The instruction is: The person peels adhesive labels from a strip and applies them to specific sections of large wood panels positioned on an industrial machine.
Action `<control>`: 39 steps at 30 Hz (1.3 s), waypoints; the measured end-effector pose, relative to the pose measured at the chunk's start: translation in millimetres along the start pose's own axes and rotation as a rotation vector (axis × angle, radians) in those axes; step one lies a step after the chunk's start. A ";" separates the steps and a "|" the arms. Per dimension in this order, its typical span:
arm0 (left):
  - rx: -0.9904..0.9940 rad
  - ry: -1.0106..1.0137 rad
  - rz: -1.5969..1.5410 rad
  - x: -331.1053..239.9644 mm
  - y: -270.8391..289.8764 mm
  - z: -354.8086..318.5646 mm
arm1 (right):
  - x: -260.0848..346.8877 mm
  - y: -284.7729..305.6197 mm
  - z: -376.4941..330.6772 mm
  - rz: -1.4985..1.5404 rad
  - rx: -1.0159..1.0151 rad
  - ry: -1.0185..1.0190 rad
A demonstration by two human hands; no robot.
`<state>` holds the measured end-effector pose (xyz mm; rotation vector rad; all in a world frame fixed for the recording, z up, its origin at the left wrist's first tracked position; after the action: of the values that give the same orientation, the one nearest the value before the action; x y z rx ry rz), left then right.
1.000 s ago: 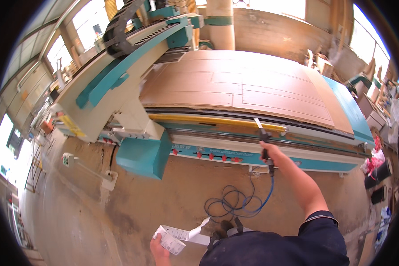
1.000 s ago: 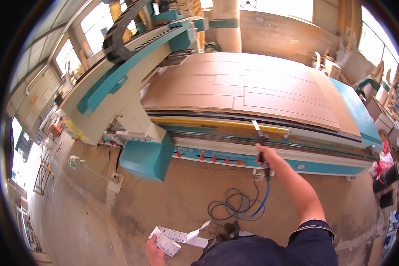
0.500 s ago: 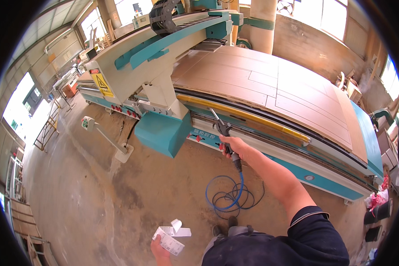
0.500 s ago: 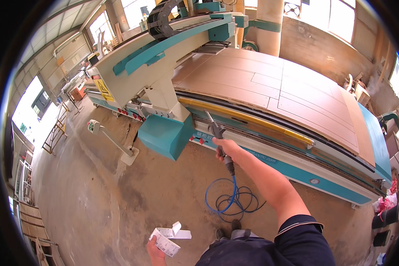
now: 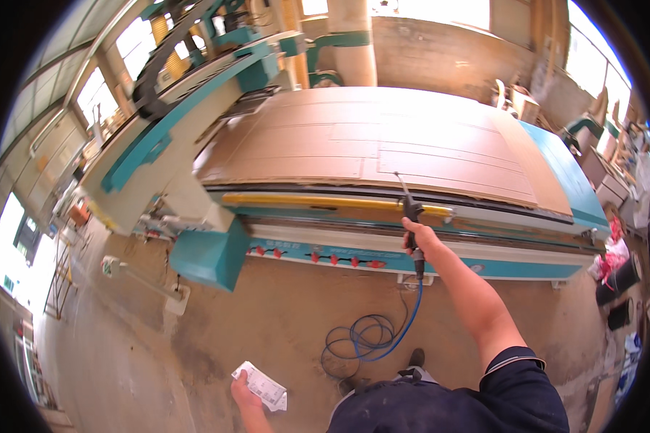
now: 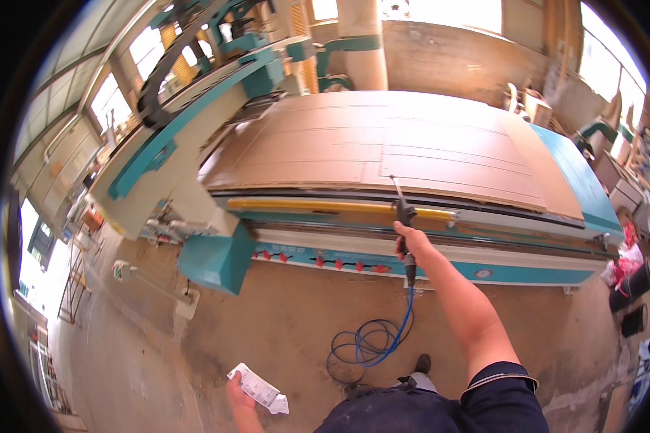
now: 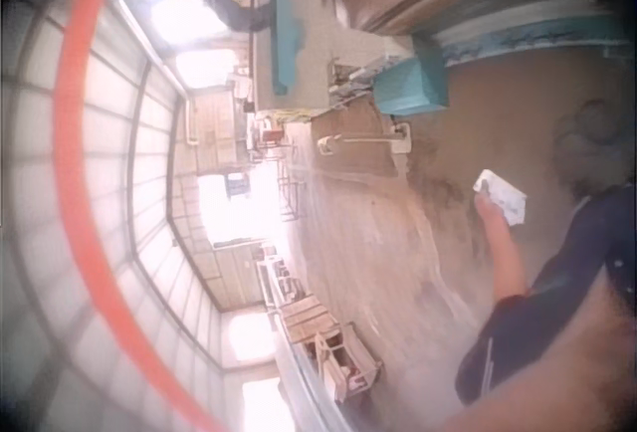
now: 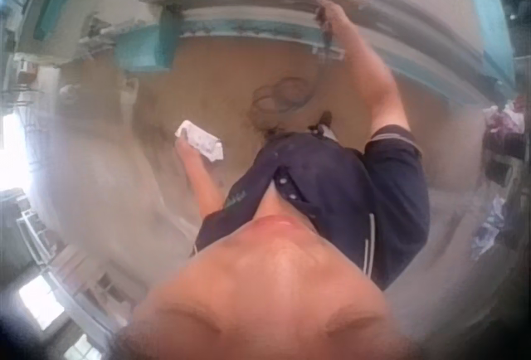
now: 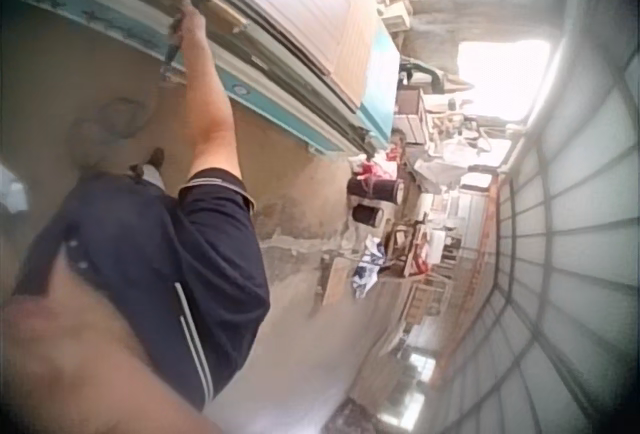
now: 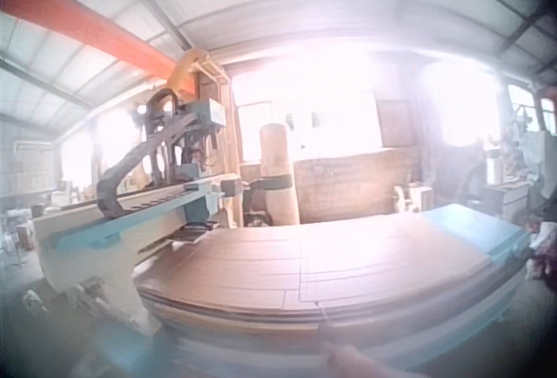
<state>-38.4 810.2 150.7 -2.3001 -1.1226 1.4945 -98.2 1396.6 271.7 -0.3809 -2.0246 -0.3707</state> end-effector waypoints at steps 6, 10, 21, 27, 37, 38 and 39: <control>0.163 -0.006 0.073 88.0 -120.5 -27.8 | -82.2 233.0 14.1 0.498 -0.459 -0.126; 0.278 0.056 0.186 157.7 -205.8 -56.0 | -109.1 320.0 -6.3 0.587 -0.578 -0.102; 0.957 0.091 0.419 350.6 -480.4 -165.6 | -28.2 115.4 -146.5 -0.397 0.808 0.929; 1.148 0.227 0.291 364.5 -516.5 -203.7 | -7.1 186.1 -119.8 -0.427 0.481 1.205; 1.402 -0.005 0.350 347.8 -582.9 -147.6 | 50.4 248.0 11.6 -0.901 -0.320 1.302; 1.410 -0.005 0.386 347.4 -587.8 -141.7 | 50.9 242.7 22.1 -0.931 -0.307 1.321; 1.418 0.011 0.415 346.6 -592.1 -135.1 | 51.4 236.7 34.3 -0.959 -0.317 1.326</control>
<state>-143.9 1490.1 275.2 -1.4393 0.4708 1.5378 -49.6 1630.3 325.2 0.5927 -0.6876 -1.1548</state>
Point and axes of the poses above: each hand's wrist, its own z-axis towards the middle knuckle, its own y-axis out of the back of the hand, x = y × z, the point moved 2 cm from there along z, towards the middle knuckle, and after that the axes turned 11 degrees about -z, right-handed, at the moved point
